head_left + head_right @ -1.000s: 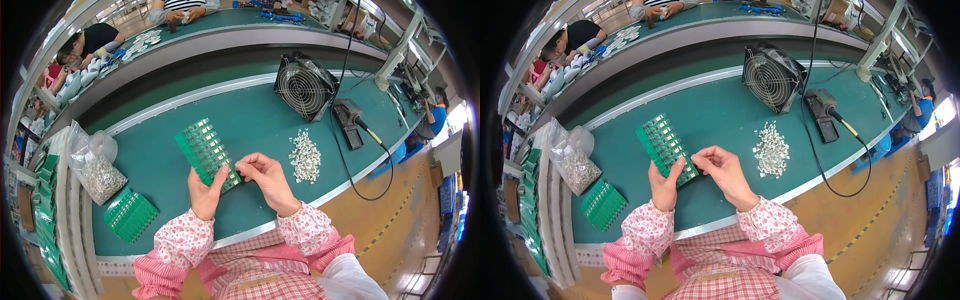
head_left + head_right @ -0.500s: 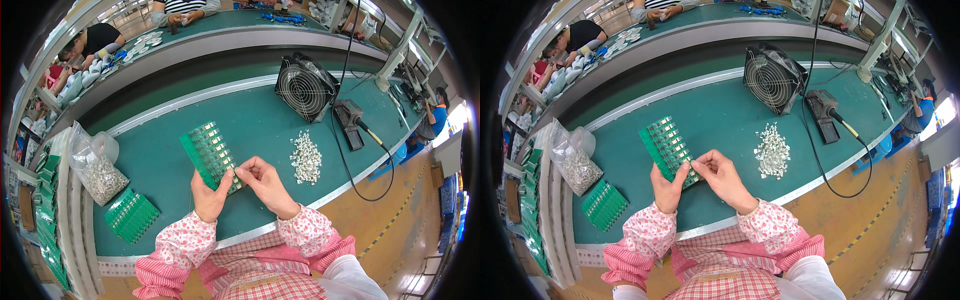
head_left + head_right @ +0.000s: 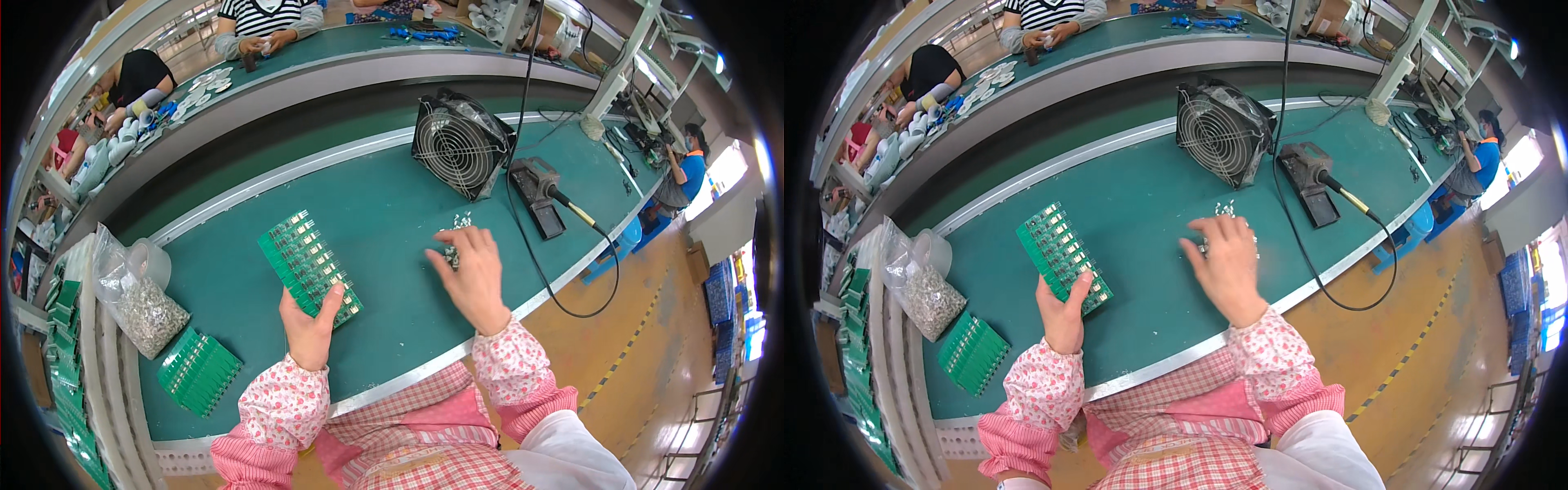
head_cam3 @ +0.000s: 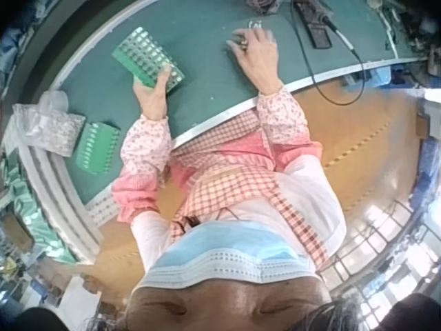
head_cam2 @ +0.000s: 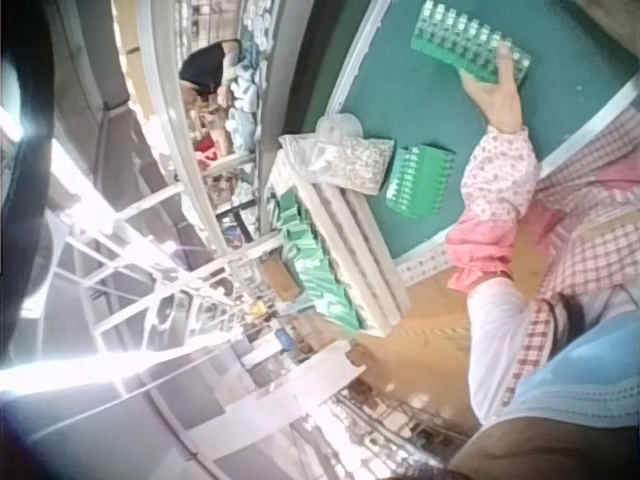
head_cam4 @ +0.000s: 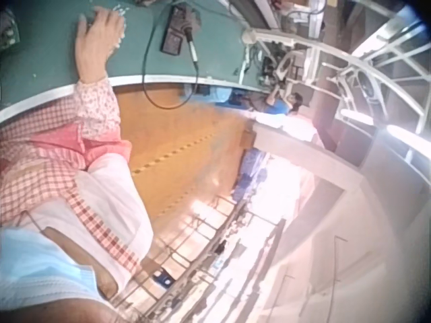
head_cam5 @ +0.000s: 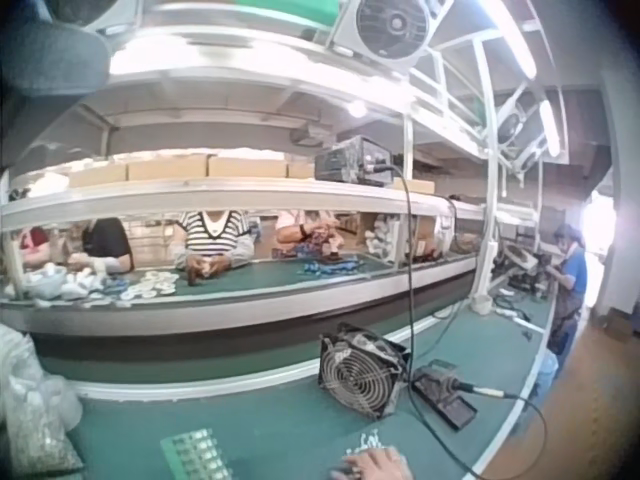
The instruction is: The person assembles small electronic components onto green PCBs and solders them into place using a soldering iron and soldering wire.
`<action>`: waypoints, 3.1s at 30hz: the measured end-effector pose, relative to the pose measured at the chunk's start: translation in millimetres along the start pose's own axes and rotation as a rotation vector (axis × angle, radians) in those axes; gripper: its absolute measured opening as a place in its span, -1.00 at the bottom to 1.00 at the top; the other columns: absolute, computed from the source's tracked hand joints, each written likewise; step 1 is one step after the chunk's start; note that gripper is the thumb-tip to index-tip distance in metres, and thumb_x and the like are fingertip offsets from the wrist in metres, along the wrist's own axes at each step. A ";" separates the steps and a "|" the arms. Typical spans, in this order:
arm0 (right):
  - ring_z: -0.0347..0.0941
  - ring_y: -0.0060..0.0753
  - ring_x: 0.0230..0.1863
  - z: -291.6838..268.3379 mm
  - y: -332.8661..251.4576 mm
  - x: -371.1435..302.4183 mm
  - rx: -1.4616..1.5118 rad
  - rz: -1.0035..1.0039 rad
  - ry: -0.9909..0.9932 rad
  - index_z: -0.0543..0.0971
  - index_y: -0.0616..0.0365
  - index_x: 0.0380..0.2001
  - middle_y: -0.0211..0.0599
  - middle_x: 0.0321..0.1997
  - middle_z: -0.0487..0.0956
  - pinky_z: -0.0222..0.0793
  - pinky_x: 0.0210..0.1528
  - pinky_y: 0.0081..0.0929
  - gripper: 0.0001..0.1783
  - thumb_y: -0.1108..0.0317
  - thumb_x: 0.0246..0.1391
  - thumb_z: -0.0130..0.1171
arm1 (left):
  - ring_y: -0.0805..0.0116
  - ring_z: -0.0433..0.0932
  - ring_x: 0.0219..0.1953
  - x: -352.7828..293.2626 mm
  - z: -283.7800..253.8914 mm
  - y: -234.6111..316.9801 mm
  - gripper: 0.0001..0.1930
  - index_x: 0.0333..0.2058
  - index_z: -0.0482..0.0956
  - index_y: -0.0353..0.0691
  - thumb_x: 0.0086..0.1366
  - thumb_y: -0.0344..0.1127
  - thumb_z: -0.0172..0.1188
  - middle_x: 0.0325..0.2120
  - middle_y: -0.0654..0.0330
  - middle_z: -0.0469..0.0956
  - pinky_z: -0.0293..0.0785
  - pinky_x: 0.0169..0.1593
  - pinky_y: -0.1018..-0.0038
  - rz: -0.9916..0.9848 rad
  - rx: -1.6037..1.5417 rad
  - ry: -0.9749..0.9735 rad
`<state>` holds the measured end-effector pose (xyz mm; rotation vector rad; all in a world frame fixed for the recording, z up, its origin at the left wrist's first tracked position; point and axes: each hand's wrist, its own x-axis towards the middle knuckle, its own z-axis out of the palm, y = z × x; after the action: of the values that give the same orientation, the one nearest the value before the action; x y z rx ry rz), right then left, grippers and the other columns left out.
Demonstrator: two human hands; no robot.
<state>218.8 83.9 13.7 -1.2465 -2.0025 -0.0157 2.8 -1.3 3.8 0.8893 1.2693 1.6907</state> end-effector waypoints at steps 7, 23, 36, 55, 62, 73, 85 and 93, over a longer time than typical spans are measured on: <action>0.37 -0.23 -0.23 1.9 17.4 -5.7 -0.121 -0.020 -0.109 0.59 0.08 -0.42 -0.38 -0.35 0.48 0.28 -0.21 -0.30 -0.86 0.40 -0.11 0.34 | 0.56 0.53 -0.31 0.4 0.5 -1.8 -0.73 -0.12 0.46 -0.28 0.21 -0.46 0.28 -0.31 0.29 0.56 0.48 -0.21 0.58 -0.020 -0.031 0.023; 0.41 -0.17 -0.31 -6.2 14.7 4.2 -0.037 -0.028 -0.100 0.51 0.13 -0.42 -0.28 -0.42 0.50 0.35 -0.28 -0.25 -0.87 0.42 -0.03 0.28 | 0.55 0.54 -0.31 1.6 0.3 -0.1 -0.73 -0.12 0.47 -0.29 0.20 -0.49 0.27 -0.29 0.27 0.57 0.50 -0.22 0.55 -0.034 -0.064 0.012; 0.58 -0.47 -0.39 7.9 -21.7 1.9 0.609 0.354 -0.277 0.64 0.20 -0.26 -0.24 -0.34 0.65 0.50 -0.28 -0.53 -0.82 0.38 0.06 0.30 | 0.55 0.54 -0.30 -0.8 -1.3 -1.3 -0.72 -0.12 0.46 -0.28 0.19 -0.49 0.28 -0.29 0.27 0.57 0.50 -0.22 0.56 -0.041 -0.065 0.015; 0.53 -0.58 -0.21 21.8 -45.7 -9.2 1.173 0.546 -0.496 0.54 0.31 -0.13 -0.30 -0.23 0.60 0.47 -0.12 -0.62 -0.76 0.48 0.13 0.24 | 0.50 0.55 -0.23 1.6 -2.8 -2.2 -0.68 -0.06 0.44 -0.27 0.22 -0.50 0.24 -0.23 0.24 0.56 0.50 -0.14 0.52 -0.062 -0.069 -0.032; 0.51 -0.63 -0.26 20.8 -44.6 -15.4 1.031 0.505 -0.474 0.54 0.32 -0.13 -0.35 -0.27 0.58 0.46 -0.18 -0.65 -0.76 0.49 0.12 0.24 | 0.50 0.55 -0.22 -1.2 -2.9 -3.9 -0.67 -0.04 0.44 -0.27 0.22 -0.50 0.25 -0.22 0.24 0.56 0.50 -0.14 0.53 -0.070 -0.062 -0.029; 0.60 -0.45 -0.21 25.2 -44.2 -9.4 1.134 0.508 -0.399 0.52 0.30 -0.18 -0.19 -0.25 0.64 0.53 -0.16 -0.53 -0.84 0.44 0.21 0.14 | 0.53 0.53 -0.28 4.5 -1.5 -0.7 -0.72 -0.11 0.45 -0.30 0.23 -0.44 0.26 -0.27 0.24 0.56 0.48 -0.20 0.55 -0.054 -0.045 0.003; 0.58 -0.46 -0.21 17.0 -44.4 -11.4 1.116 0.588 -0.419 0.54 0.33 -0.12 -0.16 -0.20 0.64 0.53 -0.15 -0.56 -0.77 0.41 0.24 0.12 | 0.47 0.55 -0.18 4.0 -6.7 -0.1 -0.60 -0.02 0.39 -0.28 0.17 -0.52 0.29 -0.20 0.23 0.54 0.50 -0.10 0.51 -0.128 -0.206 -0.061; 0.50 -0.58 -0.24 19.0 -41.2 -13.1 1.019 0.398 -0.439 0.58 0.33 -0.11 -0.36 -0.27 0.54 0.46 -0.12 -0.62 -0.79 0.46 0.23 0.12 | 0.48 0.55 -0.20 2.7 -2.6 0.8 -0.60 -0.03 0.38 -0.28 0.18 -0.49 0.30 -0.21 0.23 0.55 0.51 -0.11 0.51 -0.113 -0.146 -0.101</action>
<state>178.8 59.6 7.3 -0.9432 -1.6325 1.3843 -0.8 0.0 4.1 0.7911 1.0936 1.6065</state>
